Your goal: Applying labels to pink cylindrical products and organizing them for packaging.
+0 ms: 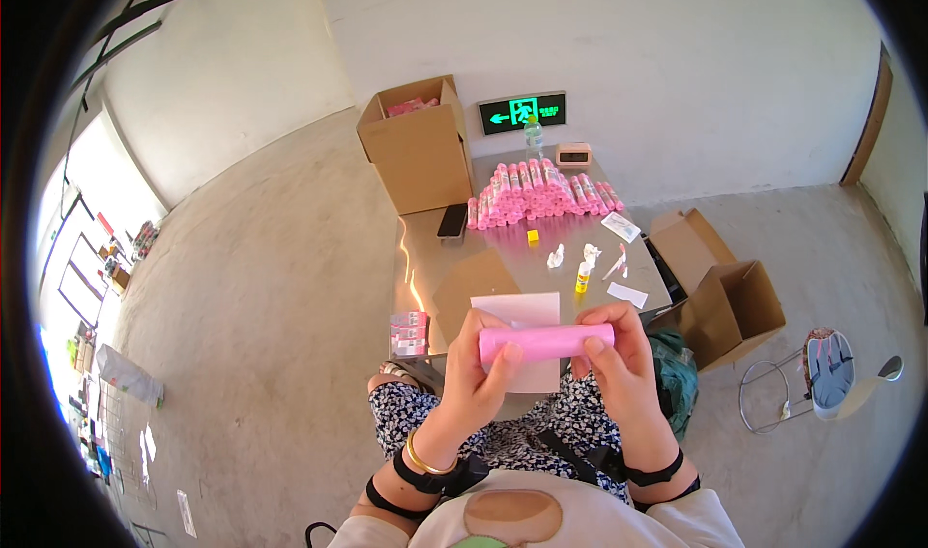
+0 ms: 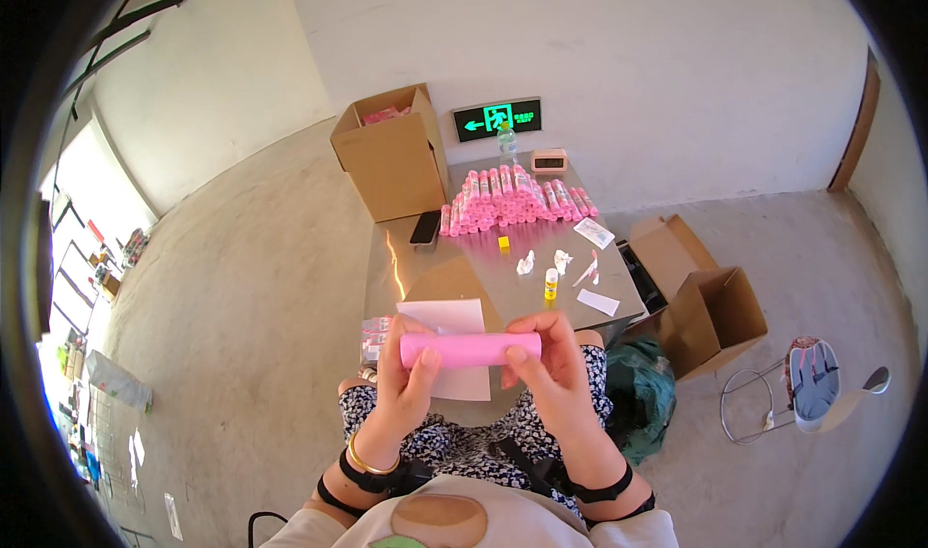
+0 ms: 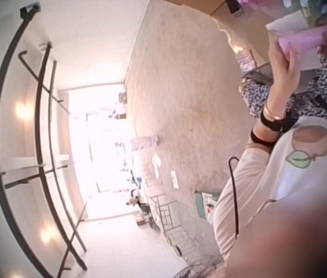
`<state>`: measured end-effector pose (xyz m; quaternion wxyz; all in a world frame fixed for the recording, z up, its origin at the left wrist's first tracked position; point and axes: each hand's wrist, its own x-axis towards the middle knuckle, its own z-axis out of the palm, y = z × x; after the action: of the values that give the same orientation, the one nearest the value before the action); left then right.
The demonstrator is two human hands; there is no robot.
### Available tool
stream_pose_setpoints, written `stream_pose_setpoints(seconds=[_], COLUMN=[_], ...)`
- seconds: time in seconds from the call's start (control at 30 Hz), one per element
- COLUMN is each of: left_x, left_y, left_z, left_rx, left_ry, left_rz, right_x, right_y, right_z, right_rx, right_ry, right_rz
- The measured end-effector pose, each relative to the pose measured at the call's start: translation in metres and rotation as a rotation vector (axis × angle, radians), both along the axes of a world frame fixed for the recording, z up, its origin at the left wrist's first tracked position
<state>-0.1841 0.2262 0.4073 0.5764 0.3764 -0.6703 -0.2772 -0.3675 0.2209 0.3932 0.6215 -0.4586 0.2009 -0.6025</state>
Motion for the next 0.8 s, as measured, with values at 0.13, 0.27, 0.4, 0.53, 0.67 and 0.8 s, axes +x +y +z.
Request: stream_pose_setpoints(seconds=[0.13,0.27,0.4,0.53,0.67,0.8], left_x=[-0.001,0.000,-0.004,-0.002,-0.001,-0.003], left_y=[-0.007,-0.009,-0.004,-0.011,-0.011,-0.009], left_z=[-0.001,-0.005,-0.004,-0.004,-0.003,-0.009], left_rx=[0.286,0.338,0.110,0.091,0.381,0.258], left_ry=[0.229,0.268,0.104,0.055,0.282,0.279], left_rz=[-0.115,-0.103,0.017,0.052,-0.152,-0.147], right_x=[0.009,0.007,0.006,0.009,0.005,0.008], right_y=[0.007,0.003,-0.003,0.002,0.000,-0.002], right_z=[0.002,-0.004,-0.011,-0.004,-0.005,-0.006], right_rx=[-0.383,-0.466,-0.112,-0.271,-0.481,-0.233], right_ry=[0.350,0.399,0.041,0.194,0.369,0.155], right_rz=[-0.319,-0.326,-0.085,-0.211,-0.324,-0.220])
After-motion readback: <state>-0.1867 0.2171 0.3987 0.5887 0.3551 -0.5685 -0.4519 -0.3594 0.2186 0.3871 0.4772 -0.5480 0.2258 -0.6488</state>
